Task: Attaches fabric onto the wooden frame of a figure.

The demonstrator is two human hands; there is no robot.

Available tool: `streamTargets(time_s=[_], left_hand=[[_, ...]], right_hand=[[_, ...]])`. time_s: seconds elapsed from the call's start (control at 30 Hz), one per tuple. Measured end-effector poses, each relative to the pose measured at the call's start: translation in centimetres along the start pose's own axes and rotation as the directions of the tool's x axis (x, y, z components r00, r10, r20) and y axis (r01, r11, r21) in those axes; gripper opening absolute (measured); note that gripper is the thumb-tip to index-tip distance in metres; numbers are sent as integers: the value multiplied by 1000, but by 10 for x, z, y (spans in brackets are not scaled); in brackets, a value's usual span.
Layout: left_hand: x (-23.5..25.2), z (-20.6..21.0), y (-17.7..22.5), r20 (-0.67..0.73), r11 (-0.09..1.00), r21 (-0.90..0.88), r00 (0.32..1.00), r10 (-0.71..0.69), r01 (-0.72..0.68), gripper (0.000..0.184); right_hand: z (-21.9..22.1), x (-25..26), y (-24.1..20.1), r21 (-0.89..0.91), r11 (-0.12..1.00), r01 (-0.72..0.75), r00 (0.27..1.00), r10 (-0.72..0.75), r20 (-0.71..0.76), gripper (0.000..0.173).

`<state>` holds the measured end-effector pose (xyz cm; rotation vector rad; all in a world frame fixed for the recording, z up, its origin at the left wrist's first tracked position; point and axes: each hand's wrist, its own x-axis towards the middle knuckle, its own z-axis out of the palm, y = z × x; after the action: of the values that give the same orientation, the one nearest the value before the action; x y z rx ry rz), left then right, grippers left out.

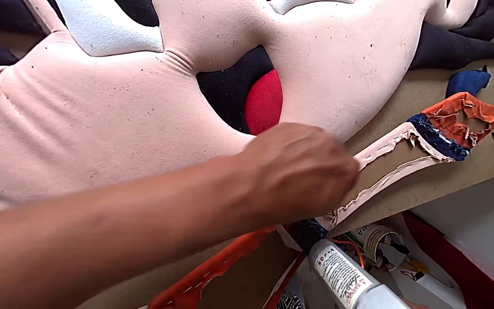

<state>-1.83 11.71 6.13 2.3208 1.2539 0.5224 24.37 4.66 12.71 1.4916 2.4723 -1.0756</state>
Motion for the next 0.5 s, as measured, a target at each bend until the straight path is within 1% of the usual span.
streamTargets(time_s=[0.03,0.07,0.13,0.17,0.2,0.23,0.27,0.3,0.33,0.37,0.4,0.43,0.47,0.5], left_hand=[[22,-4,4,71,999,-22,997,38,-37,25],[43,-5,11,149,998,-29,988,51,-47,25],[77,6,27,266,1000,2,964,0,-1,32],[92,16,33,298,999,19,953,-51,48,41],[104,29,37,299,997,40,951,-74,65,53],[113,44,37,264,997,77,963,-48,29,63],[121,58,35,220,989,134,975,28,-58,73],[129,70,29,166,963,184,972,166,-196,76],[137,76,22,150,907,228,934,326,-353,72],[146,77,16,183,832,230,862,472,-504,63],[153,78,11,224,758,152,769,599,-634,49],[157,79,7,278,698,28,677,682,-715,36],[159,81,3,328,654,-74,601,729,-753,27],[160,82,0,377,628,-136,546,748,-766,25]], right_hand=[[3,1,-1,-1,1000,2,1000,-2,-19,30],[6,4,-3,-6,1000,-1,1000,1,-27,29],[9,9,-8,-25,1000,-13,1000,12,-20,28],[6,7,-4,-5,1000,-6,1000,6,15,30],[1,1,4,35,999,2,998,-5,69,35],[0,-2,8,55,998,9,996,-14,92,40],[-1,-5,10,51,999,3,994,-8,112,43],[-1,-6,11,40,999,-14,991,9,133,46],[-1,-5,11,30,999,-26,989,22,145,47],[-1,-4,11,28,999,-32,989,28,149,48],[0,-4,9,28,999,-28,990,24,141,48],[1,-4,7,25,999,-22,991,19,133,48],[3,-6,5,24,1000,-19,992,16,125,47],[5,-7,3,21,999,-24,993,22,116,48]])
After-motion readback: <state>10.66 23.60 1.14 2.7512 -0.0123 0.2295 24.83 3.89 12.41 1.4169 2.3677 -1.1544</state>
